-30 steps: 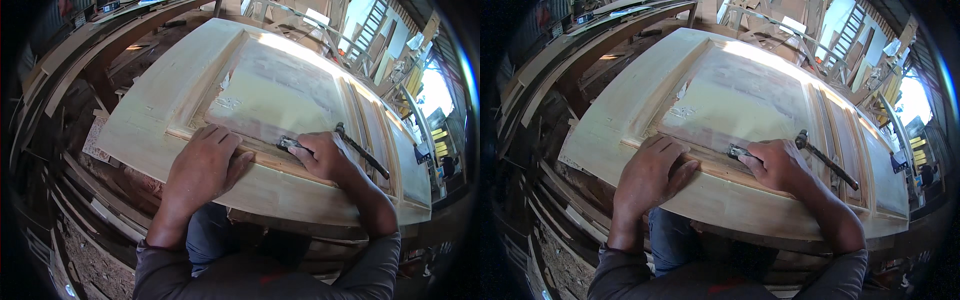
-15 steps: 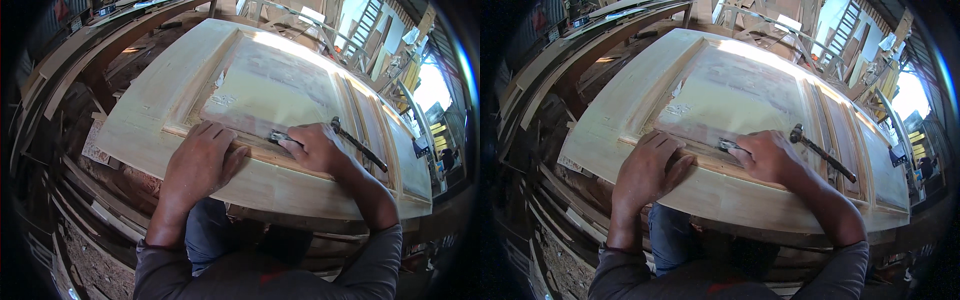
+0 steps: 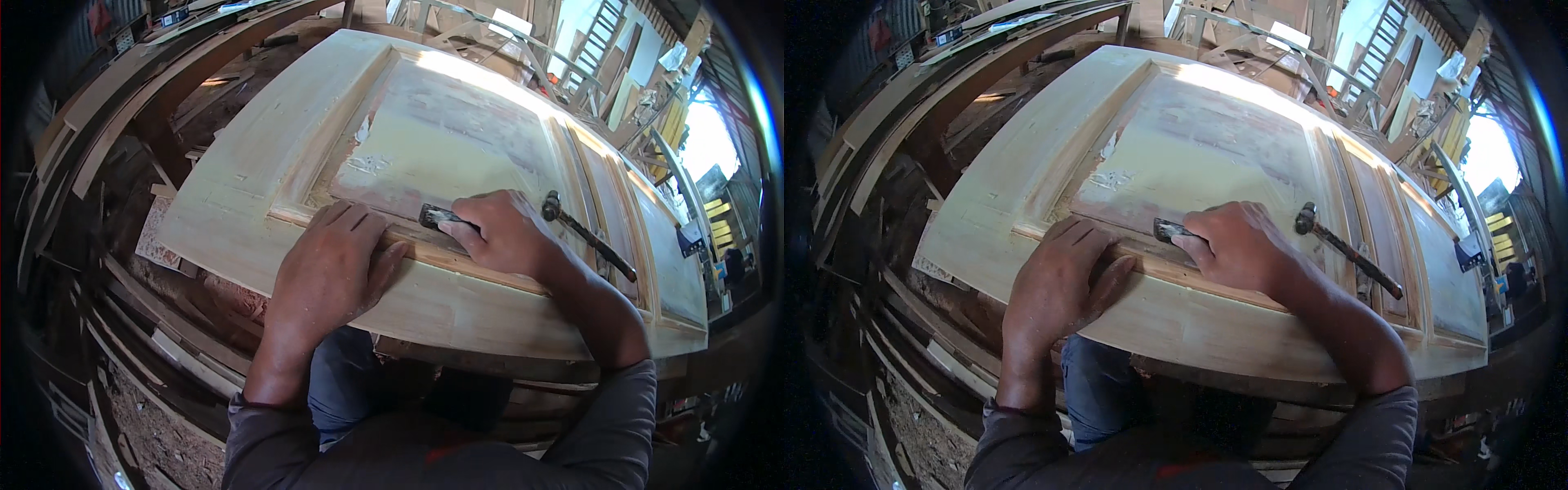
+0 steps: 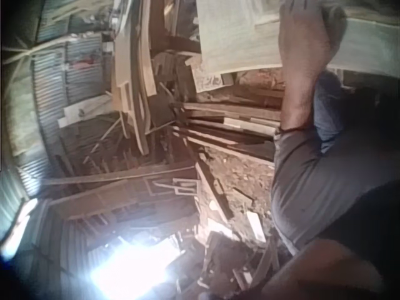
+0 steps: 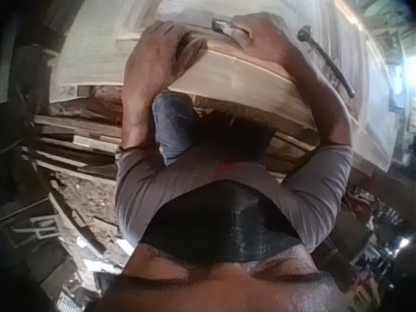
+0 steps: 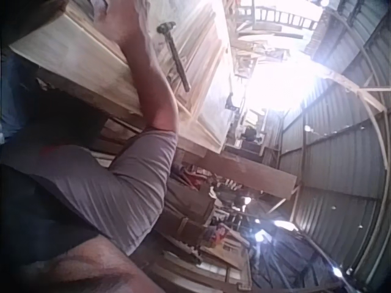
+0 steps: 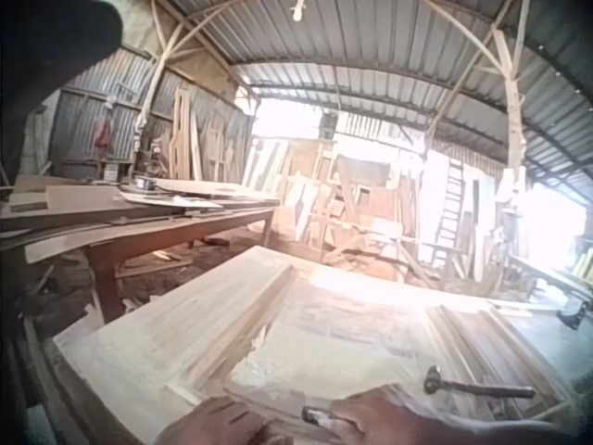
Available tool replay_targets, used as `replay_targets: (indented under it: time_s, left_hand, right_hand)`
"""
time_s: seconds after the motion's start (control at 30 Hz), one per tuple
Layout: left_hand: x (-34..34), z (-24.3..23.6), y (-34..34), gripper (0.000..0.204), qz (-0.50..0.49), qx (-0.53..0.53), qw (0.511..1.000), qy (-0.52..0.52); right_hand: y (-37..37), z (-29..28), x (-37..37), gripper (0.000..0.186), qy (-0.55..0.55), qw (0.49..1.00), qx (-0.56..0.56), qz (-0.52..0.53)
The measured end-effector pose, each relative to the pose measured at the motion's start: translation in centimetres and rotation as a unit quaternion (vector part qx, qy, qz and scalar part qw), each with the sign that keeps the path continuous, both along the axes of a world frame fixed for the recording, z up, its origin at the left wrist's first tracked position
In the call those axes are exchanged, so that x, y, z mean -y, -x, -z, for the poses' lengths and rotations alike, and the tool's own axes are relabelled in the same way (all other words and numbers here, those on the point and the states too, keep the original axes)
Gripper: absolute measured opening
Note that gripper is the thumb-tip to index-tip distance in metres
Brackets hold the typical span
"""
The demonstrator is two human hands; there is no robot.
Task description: The person sands the surface of a wooden door with a sanding block and then uses a scraper and a hammer to refine the edges of the door panels.
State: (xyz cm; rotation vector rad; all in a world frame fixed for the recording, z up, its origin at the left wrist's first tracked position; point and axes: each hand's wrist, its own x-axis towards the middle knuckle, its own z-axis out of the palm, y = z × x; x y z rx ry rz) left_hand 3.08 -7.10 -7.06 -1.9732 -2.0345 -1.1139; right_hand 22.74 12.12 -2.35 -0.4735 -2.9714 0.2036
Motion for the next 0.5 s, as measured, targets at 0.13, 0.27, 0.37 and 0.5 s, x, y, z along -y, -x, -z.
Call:
replay_targets:
  time_s: [0.13,0.27,0.37,0.5]
  left_hand:
    - [0.2,-0.1,-0.5,0.047,-0.034,0.022,0.999,-0.017]
    - [0.4,-0.1,-0.4,0.071,-0.109,-0.022,0.993,-0.048]
    - [0.6,-0.1,0.0,0.095,-0.117,-0.029,0.992,-0.04]
    - [0.4,-0.4,0.1,0.109,-0.126,-0.012,0.992,-0.026]
  right_hand:
    - [-0.8,0.8,-0.7,0.024,0.024,0.999,-0.035,-0.017]
    - [3.1,-0.2,0.9,0.024,0.0,1.0,-0.014,-0.005]
    - [2.7,0.3,0.8,0.025,-0.001,1.0,-0.009,-0.003]
    - [2.5,0.3,0.0,0.022,0.057,0.998,-0.006,-0.005]
